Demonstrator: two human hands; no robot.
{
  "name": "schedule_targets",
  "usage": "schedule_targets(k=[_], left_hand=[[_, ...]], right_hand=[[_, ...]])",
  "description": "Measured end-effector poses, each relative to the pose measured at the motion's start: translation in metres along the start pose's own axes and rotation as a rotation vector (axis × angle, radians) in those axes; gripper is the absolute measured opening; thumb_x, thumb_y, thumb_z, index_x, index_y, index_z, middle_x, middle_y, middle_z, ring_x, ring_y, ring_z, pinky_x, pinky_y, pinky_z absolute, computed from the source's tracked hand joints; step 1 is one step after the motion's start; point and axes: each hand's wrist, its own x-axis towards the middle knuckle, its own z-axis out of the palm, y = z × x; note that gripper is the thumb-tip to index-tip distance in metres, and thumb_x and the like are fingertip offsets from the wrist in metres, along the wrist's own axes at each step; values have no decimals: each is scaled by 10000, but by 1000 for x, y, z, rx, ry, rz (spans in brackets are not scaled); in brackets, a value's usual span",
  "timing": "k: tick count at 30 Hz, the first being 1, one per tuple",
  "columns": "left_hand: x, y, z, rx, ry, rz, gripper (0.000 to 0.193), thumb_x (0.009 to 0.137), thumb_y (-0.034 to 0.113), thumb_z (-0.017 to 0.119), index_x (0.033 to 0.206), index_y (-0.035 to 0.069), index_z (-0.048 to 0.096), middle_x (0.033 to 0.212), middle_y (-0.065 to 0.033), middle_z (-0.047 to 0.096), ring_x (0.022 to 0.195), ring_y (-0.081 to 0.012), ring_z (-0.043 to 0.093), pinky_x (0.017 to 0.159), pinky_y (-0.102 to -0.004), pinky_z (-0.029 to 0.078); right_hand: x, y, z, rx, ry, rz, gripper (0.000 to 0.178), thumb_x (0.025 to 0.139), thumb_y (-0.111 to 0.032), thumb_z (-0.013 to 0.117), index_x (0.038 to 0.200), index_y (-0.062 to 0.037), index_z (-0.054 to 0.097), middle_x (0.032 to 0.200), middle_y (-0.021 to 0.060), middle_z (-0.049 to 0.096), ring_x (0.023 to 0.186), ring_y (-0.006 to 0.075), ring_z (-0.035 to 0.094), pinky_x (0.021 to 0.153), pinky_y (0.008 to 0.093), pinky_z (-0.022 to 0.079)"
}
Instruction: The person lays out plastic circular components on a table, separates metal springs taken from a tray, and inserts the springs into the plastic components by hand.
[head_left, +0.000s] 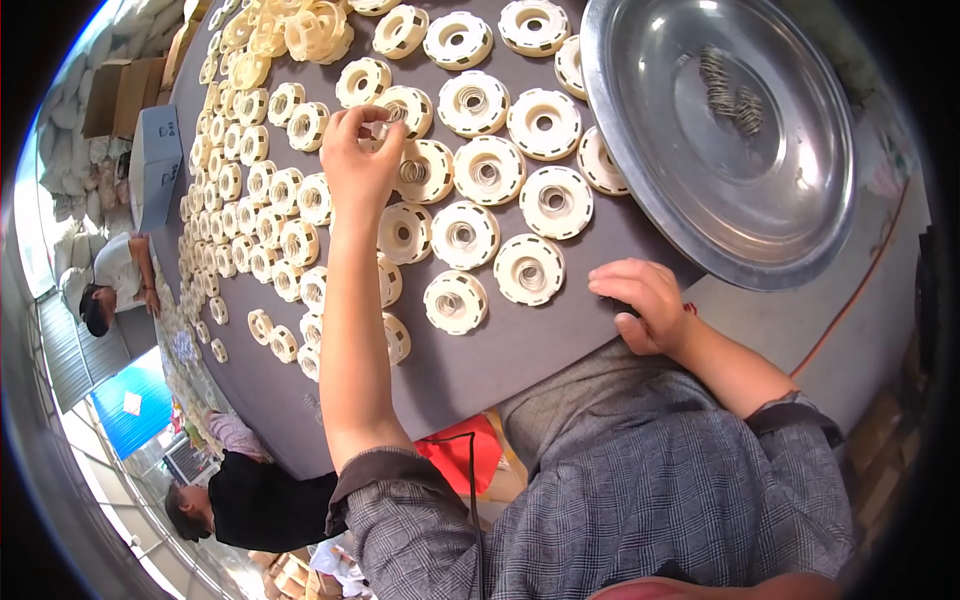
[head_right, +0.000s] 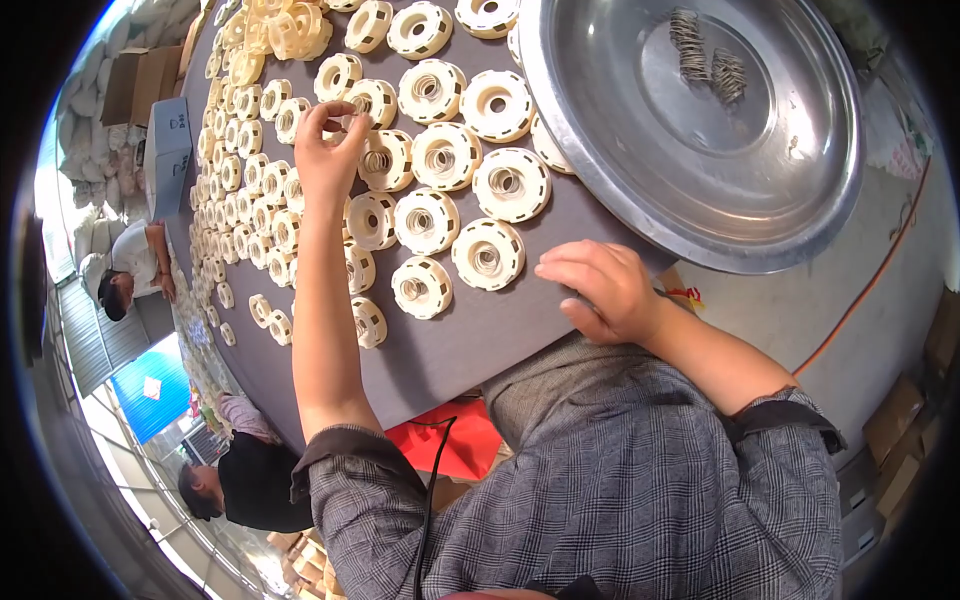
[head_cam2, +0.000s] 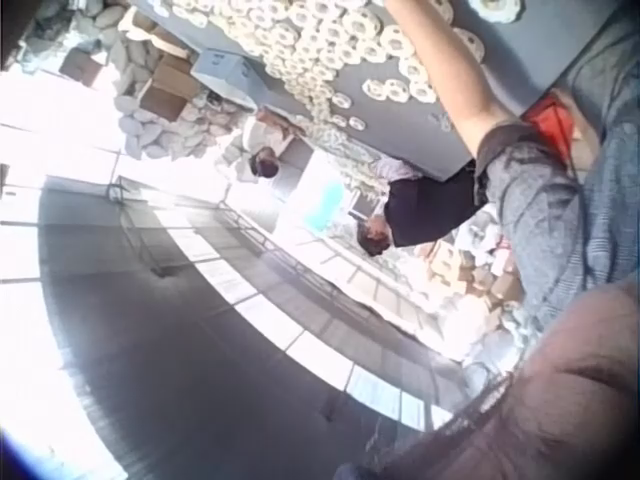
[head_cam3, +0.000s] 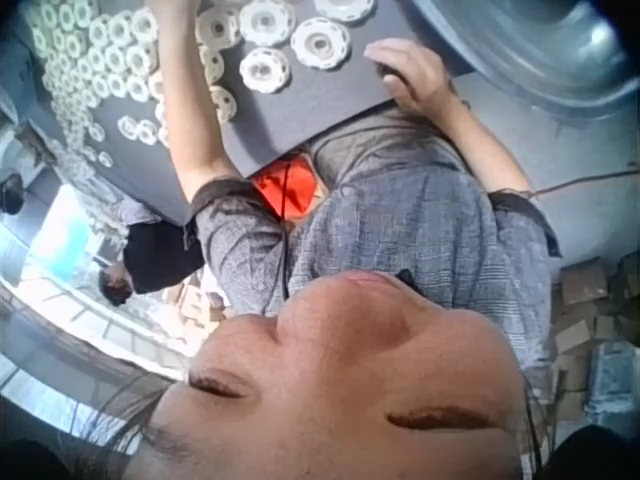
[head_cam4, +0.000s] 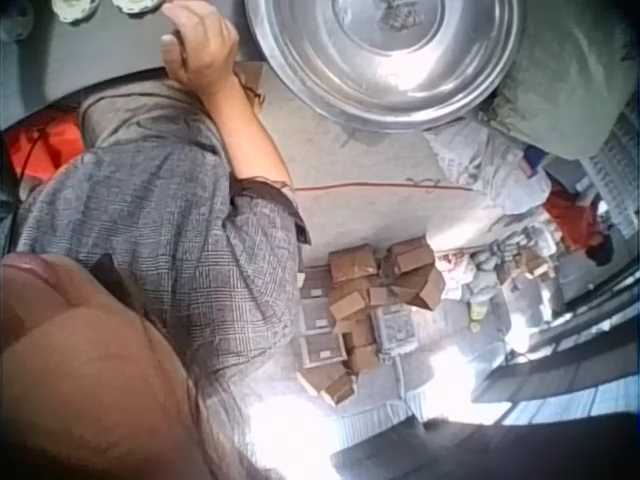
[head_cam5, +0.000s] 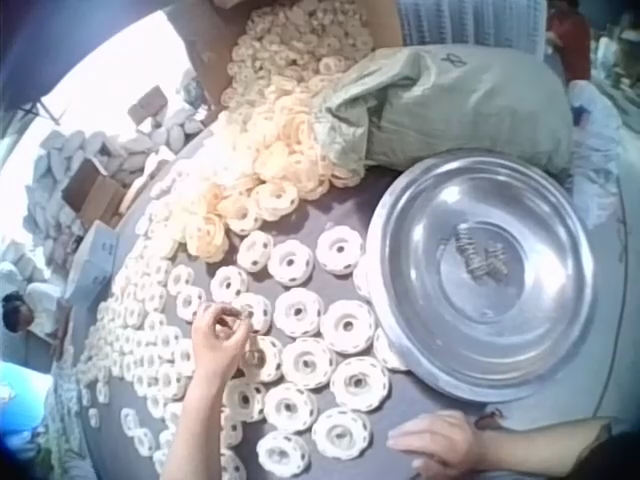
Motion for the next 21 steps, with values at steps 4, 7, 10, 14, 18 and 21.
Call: schedule_targets(k=[4, 7, 10, 14, 18, 21], left_hand=[[-5, 8, -4, -12, 72, 117, 183, 715, 105, 678, 876, 38, 622, 832, -32, 561, 719, -129, 511, 664, -254, 432], [-27, 34, -13, -122, 84, 42, 111, 743, 35, 645, 847, 28, 607, 843, -48, 565, 739, -152, 518, 672, -261, 421], [-68, 64, -29, -130, 70, 128, 96, 743, -22, 627, 828, 11, 595, 856, -64, 564, 783, -161, 528, 710, -264, 419], [-127, 70, -55, -333, 133, -5, 76, 750, -49, 610, 809, -4, 596, 866, -79, 560, 831, -162, 532, 746, -267, 418], [-174, 68, -71, -403, 223, -131, 70, 762, -35, 605, 823, 0, 610, 902, -77, 561, 838, -147, 530, 723, -238, 420], [-200, 70, -77, -328, 242, -120, 103, 737, -43, 608, 816, 22, 613, 854, -78, 583, 797, -161, 553, 720, -256, 439]], right_hand=[[-4, 1, -3, -16, 8, -6, 247, 824, -196, 543, 989, -14, 568, 924, 140, 592, 734, 274, 609, 602, 330, 493], [-1, -7, -10, -41, -9, -43, 233, 802, -156, 565, 997, -29, 572, 911, 113, 607, 727, 248, 613, 593, 323, 492], [23, -35, -47, 12, -34, -171, 265, 739, -83, 592, 1001, -52, 578, 872, 57, 635, 708, 186, 622, 571, 305, 492], [68, -25, -113, -245, 186, 414, 274, 795, -144, 590, 1063, -87, 577, 939, 124, 619, 832, 261, 615, 705, 309, 499], [81, 49, -152, -918, -40, 484, 497, 836, -372, 541, 1281, -193, 412, 1234, 203, 454, 1087, 354, 497, 891, 417, 420], [78, 86, -142, -1072, -199, 538, 618, 814, -426, 542, 1349, -198, 333, 1253, 226, 422, 1098, 388, 475, 898, 451, 409]])
